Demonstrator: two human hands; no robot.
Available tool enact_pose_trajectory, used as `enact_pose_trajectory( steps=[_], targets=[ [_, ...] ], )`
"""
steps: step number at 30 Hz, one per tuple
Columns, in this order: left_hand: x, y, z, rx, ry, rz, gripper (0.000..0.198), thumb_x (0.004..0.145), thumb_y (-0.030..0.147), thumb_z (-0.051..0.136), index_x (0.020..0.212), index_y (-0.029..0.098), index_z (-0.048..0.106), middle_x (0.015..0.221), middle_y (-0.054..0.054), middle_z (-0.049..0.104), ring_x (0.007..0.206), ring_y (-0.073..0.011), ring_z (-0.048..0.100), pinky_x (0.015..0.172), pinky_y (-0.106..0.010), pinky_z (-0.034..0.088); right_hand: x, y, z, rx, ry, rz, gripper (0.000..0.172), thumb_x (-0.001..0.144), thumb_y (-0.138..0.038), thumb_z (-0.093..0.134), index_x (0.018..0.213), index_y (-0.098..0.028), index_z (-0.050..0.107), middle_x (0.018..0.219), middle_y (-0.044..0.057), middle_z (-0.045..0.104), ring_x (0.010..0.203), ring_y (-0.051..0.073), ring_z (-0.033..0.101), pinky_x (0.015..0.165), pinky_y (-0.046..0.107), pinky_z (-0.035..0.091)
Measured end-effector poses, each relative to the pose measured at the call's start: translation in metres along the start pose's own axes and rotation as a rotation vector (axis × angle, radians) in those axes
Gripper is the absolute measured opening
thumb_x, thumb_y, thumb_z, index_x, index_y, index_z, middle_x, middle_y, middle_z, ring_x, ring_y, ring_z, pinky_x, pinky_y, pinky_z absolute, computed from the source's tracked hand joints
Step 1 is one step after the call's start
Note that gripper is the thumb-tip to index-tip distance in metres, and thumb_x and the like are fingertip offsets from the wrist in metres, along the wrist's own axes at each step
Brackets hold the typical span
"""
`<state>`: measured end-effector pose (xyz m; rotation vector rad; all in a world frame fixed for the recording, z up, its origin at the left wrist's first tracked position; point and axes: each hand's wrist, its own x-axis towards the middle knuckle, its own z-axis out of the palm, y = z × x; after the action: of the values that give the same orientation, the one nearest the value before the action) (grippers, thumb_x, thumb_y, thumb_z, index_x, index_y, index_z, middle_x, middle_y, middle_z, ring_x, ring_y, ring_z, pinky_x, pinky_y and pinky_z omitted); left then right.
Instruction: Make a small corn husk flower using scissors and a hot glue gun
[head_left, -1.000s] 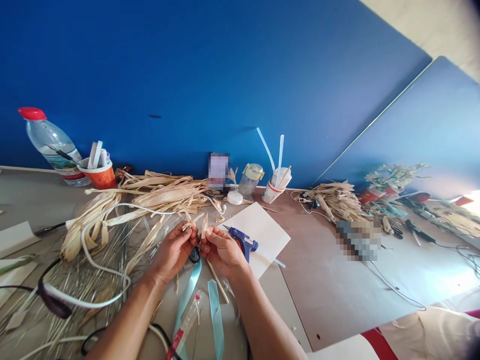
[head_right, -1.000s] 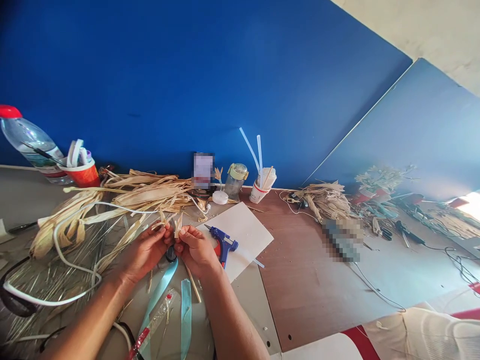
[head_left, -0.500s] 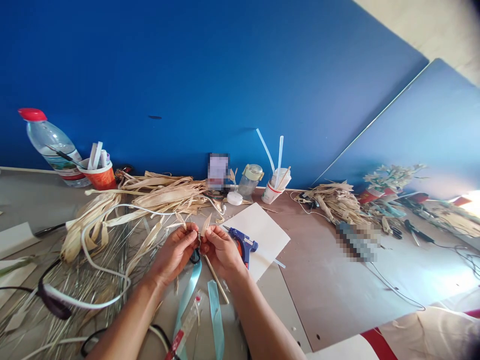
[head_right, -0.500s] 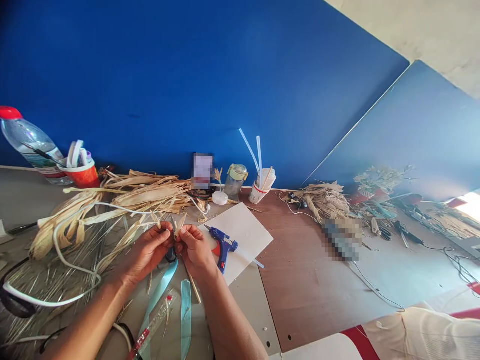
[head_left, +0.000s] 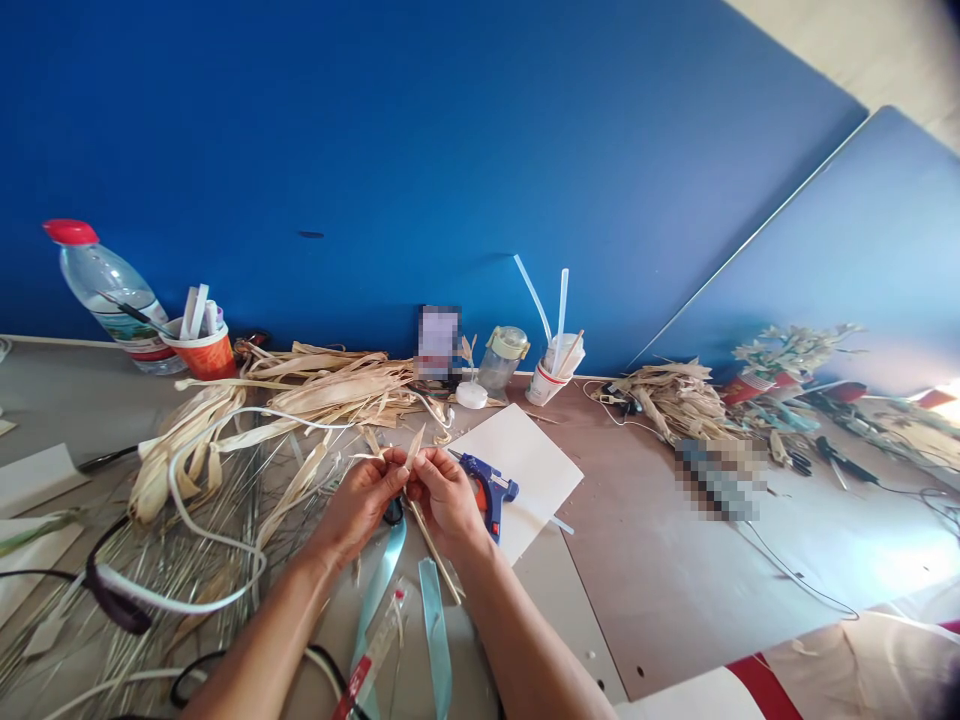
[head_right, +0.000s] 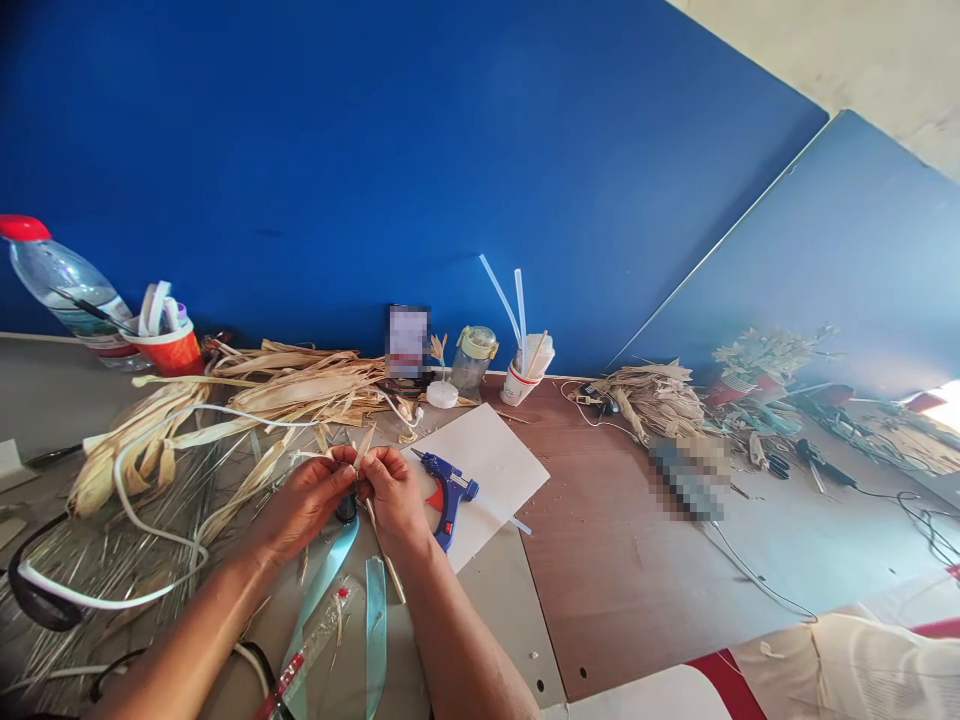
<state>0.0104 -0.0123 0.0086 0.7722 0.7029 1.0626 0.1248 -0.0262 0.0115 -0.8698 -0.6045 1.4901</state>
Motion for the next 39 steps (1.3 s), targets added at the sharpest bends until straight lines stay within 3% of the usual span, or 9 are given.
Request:
enact_pose_trajectory(
  steps=[6,15,19,23,27,34,39],
  targets=[
    [0.002,-0.002,-0.003,0.078,-0.059,0.009,0.027,0.067,0.035,0.082,0.076,0.015,0.067,0.067,-0.001,0.065,0.065,-0.0119,0.057,0.066,-0.023,0.045,0.0,0.001,0.001,0.005,0.015,-0.031,0.026,0.064,-0.035,0.078,0.067,-0.018,0.058,0.057,-0.005,0.053,0.05,0.008,0.038,0.051,0.022,0.029],
    [0.002,-0.004,-0.002,0.09,0.042,0.008,0.031,0.065,0.038,0.082,0.075,0.015,0.065,0.068,0.0,0.063,0.064,-0.0122,0.054,0.06,-0.023,0.041,0.004,0.011,-0.001,-0.048,0.046,-0.115,0.021,0.066,-0.033,0.075,0.067,-0.019,0.061,0.051,-0.007,0.049,0.048,0.008,0.035,0.05,0.023,0.026],
    [-0.001,0.001,0.0,0.019,0.047,-0.017,0.028,0.066,0.036,0.082,0.073,0.015,0.064,0.063,0.003,0.057,0.057,-0.0091,0.047,0.056,-0.021,0.039,0.003,-0.001,-0.003,-0.006,0.046,-0.097,0.018,0.068,-0.033,0.074,0.076,-0.018,0.067,0.055,-0.005,0.052,0.051,0.009,0.04,0.052,0.023,0.031],
    [-0.003,0.004,-0.001,0.0,-0.015,-0.077,0.026,0.064,0.032,0.083,0.069,0.014,0.065,0.059,0.004,0.05,0.052,-0.0069,0.038,0.051,-0.02,0.034,0.0,-0.016,-0.002,-0.009,-0.015,-0.04,0.027,0.062,-0.032,0.077,0.085,-0.018,0.073,0.06,-0.004,0.058,0.052,0.009,0.044,0.052,0.023,0.034],
    [-0.003,0.003,-0.003,0.018,-0.057,-0.119,0.024,0.065,0.03,0.083,0.071,0.014,0.067,0.06,0.003,0.05,0.051,-0.0068,0.038,0.05,-0.02,0.034,-0.003,-0.021,0.0,-0.049,-0.082,-0.002,0.021,0.06,-0.032,0.078,0.075,-0.019,0.071,0.06,-0.002,0.061,0.054,0.011,0.047,0.054,0.024,0.037],
    [-0.003,0.003,0.0,0.041,-0.011,-0.089,0.026,0.066,0.033,0.082,0.08,0.016,0.069,0.067,0.001,0.06,0.06,-0.0105,0.052,0.058,-0.022,0.041,-0.001,-0.017,-0.001,-0.228,0.071,-0.116,0.018,0.067,-0.034,0.066,0.064,-0.02,0.057,0.054,-0.006,0.049,0.052,0.01,0.038,0.054,0.024,0.032],
    [0.001,-0.004,-0.004,0.192,0.044,-0.041,0.031,0.066,0.039,0.081,0.084,0.017,0.069,0.069,0.001,0.061,0.061,-0.0115,0.051,0.059,-0.023,0.04,-0.004,-0.012,0.002,-0.522,0.213,-0.266,0.011,0.074,-0.028,0.058,0.068,-0.019,0.059,0.063,-0.003,0.055,0.062,0.013,0.047,0.06,0.025,0.037]
  ],
)
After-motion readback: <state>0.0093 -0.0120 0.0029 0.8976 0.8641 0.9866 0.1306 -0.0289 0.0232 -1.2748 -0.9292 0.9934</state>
